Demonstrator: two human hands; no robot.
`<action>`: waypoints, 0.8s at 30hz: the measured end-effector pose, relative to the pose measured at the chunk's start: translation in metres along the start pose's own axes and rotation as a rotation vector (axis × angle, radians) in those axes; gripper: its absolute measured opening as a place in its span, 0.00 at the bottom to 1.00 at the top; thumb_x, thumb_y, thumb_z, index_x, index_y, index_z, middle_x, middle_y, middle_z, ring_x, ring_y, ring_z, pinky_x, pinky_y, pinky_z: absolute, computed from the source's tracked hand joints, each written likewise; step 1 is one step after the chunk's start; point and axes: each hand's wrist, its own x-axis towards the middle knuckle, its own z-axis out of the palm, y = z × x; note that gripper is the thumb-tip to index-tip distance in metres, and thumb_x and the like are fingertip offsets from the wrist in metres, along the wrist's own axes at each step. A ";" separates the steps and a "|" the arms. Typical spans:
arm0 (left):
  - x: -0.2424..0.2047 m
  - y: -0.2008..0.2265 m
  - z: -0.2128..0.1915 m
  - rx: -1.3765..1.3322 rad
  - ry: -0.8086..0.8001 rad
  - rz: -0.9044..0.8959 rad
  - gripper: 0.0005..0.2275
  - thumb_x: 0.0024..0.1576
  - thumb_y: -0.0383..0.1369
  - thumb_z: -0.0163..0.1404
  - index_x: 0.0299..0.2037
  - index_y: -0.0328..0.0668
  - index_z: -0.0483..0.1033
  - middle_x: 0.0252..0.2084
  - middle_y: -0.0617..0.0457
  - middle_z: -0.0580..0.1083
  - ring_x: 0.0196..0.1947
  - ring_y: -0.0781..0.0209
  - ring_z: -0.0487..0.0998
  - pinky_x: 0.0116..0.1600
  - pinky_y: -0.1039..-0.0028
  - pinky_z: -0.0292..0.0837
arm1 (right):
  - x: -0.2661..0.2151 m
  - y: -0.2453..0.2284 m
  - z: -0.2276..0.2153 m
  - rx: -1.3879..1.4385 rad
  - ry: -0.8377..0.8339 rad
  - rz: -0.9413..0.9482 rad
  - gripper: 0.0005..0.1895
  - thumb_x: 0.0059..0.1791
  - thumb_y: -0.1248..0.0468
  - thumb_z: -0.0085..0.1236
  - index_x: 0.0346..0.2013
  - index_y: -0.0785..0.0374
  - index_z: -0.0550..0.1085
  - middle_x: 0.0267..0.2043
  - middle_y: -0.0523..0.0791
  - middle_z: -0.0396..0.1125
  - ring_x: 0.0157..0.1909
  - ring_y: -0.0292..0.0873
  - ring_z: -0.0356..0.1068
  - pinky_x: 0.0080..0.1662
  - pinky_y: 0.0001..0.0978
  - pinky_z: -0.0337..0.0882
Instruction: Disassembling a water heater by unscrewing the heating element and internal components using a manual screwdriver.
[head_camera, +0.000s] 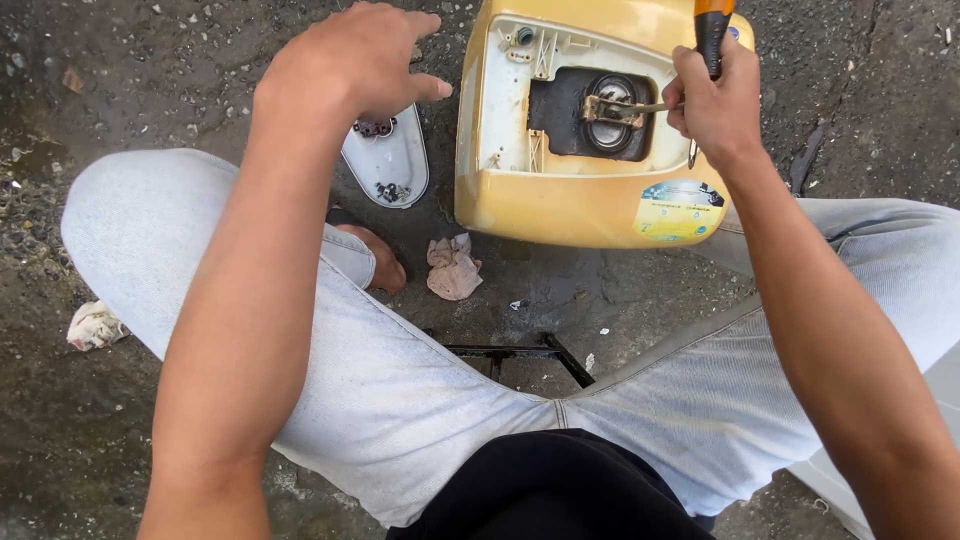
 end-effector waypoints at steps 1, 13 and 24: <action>0.003 -0.002 0.001 0.003 0.002 0.014 0.31 0.64 0.46 0.48 0.77 0.57 0.50 0.76 0.46 0.53 0.74 0.44 0.54 0.68 0.48 0.57 | 0.000 0.001 -0.003 -0.081 -0.045 -0.101 0.11 0.61 0.66 0.45 0.35 0.58 0.58 0.24 0.47 0.64 0.21 0.37 0.60 0.23 0.27 0.60; 0.003 0.000 -0.001 0.024 -0.013 0.005 0.30 0.63 0.46 0.48 0.76 0.63 0.52 0.76 0.47 0.55 0.75 0.45 0.52 0.70 0.46 0.55 | 0.028 -0.015 -0.033 -0.787 -0.449 -0.321 0.09 0.60 0.62 0.50 0.42 0.66 0.69 0.26 0.49 0.71 0.26 0.52 0.65 0.36 0.45 0.65; 0.001 -0.002 -0.006 0.014 -0.022 -0.032 0.31 0.63 0.47 0.48 0.77 0.62 0.50 0.76 0.46 0.53 0.75 0.46 0.52 0.70 0.47 0.54 | 0.042 -0.017 -0.015 -0.562 -0.359 -0.362 0.14 0.66 0.61 0.56 0.38 0.63 0.69 0.27 0.45 0.68 0.28 0.40 0.67 0.35 0.37 0.67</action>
